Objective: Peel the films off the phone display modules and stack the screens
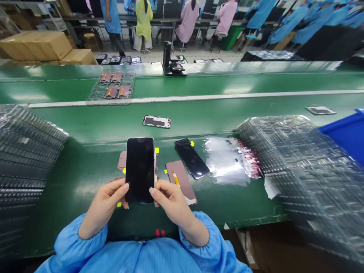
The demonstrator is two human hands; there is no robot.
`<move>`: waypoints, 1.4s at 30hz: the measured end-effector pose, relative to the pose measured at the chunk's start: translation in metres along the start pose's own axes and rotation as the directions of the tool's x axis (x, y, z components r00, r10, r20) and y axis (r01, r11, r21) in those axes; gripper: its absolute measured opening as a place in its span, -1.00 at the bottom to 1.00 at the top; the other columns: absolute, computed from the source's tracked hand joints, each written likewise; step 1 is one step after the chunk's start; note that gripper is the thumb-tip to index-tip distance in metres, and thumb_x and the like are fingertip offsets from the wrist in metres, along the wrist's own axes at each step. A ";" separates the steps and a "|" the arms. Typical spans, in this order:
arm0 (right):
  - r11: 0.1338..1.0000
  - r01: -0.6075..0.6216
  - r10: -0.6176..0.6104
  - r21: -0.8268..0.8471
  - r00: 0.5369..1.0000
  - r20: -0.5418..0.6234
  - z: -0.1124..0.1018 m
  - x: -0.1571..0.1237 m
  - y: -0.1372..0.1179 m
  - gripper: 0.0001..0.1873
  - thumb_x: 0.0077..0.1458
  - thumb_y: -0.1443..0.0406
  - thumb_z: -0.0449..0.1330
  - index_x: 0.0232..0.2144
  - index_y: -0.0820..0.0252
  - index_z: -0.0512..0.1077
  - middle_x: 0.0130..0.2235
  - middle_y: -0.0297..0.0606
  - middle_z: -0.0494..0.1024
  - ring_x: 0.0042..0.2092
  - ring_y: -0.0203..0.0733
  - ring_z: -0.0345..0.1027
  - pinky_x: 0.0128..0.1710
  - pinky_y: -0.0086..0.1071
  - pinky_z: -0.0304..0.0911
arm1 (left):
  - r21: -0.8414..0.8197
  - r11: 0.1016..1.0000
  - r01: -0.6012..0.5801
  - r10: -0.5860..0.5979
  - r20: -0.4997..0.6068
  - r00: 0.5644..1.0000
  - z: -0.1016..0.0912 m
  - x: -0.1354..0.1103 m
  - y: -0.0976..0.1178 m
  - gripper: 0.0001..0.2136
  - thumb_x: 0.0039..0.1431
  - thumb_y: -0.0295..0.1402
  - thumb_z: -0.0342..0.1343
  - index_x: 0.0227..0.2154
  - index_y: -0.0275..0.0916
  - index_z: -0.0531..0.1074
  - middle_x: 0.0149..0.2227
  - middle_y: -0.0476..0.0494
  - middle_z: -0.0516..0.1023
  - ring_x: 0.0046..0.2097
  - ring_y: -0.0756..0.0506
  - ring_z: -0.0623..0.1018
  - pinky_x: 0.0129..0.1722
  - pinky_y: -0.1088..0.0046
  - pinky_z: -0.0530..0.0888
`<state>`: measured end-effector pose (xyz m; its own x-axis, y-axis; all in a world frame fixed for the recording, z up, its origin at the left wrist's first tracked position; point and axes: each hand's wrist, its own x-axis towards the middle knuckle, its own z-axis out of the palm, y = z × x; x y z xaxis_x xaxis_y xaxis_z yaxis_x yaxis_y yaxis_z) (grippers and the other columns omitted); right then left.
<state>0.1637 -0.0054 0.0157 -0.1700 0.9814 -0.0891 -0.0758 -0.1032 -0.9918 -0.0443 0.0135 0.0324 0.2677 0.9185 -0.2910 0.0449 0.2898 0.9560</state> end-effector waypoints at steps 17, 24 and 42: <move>0.965 -0.135 0.141 0.227 0.990 -0.011 0.006 0.003 0.002 -0.50 0.11 -0.06 0.25 -0.60 0.22 0.43 -0.62 -0.38 0.40 -0.57 -0.33 0.31 -0.51 -0.43 0.23 | -0.103 0.991 0.087 -0.085 0.016 0.996 0.000 0.006 0.001 -0.71 0.19 -0.12 0.18 -0.24 -0.26 0.57 -0.47 0.01 0.44 -0.57 0.11 0.33 -0.62 0.60 0.28; 0.950 -0.159 0.143 0.269 0.987 0.078 0.001 0.001 -0.001 -0.58 0.14 -0.02 0.25 -0.48 0.21 0.53 -0.51 -0.34 0.48 -0.47 -0.31 0.43 -0.42 -0.45 0.37 | -0.124 0.988 0.087 -0.088 0.003 0.996 0.000 0.004 0.002 -0.72 0.19 -0.12 0.19 -0.24 -0.24 0.59 -0.48 0.01 0.45 -0.56 0.11 0.34 -0.62 0.61 0.28; 0.962 -0.182 0.168 0.203 0.982 0.087 -0.008 -0.006 0.005 -0.70 0.08 0.07 0.34 -0.28 0.16 0.62 -0.36 -0.25 0.58 -0.39 -0.24 0.43 -0.34 -0.35 0.43 | -0.297 0.955 0.021 0.022 0.142 0.990 0.005 -0.009 0.013 -0.74 0.18 -0.26 0.23 -0.09 -0.21 0.57 -0.36 -0.08 0.51 -0.40 0.00 0.50 -0.46 0.49 0.54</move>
<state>0.1725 -0.0104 0.0110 -0.2650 0.9323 -0.2460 -0.2409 -0.3111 -0.9193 -0.0416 0.0080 0.0473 0.4022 0.8774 -0.2617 -0.2376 0.3760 0.8956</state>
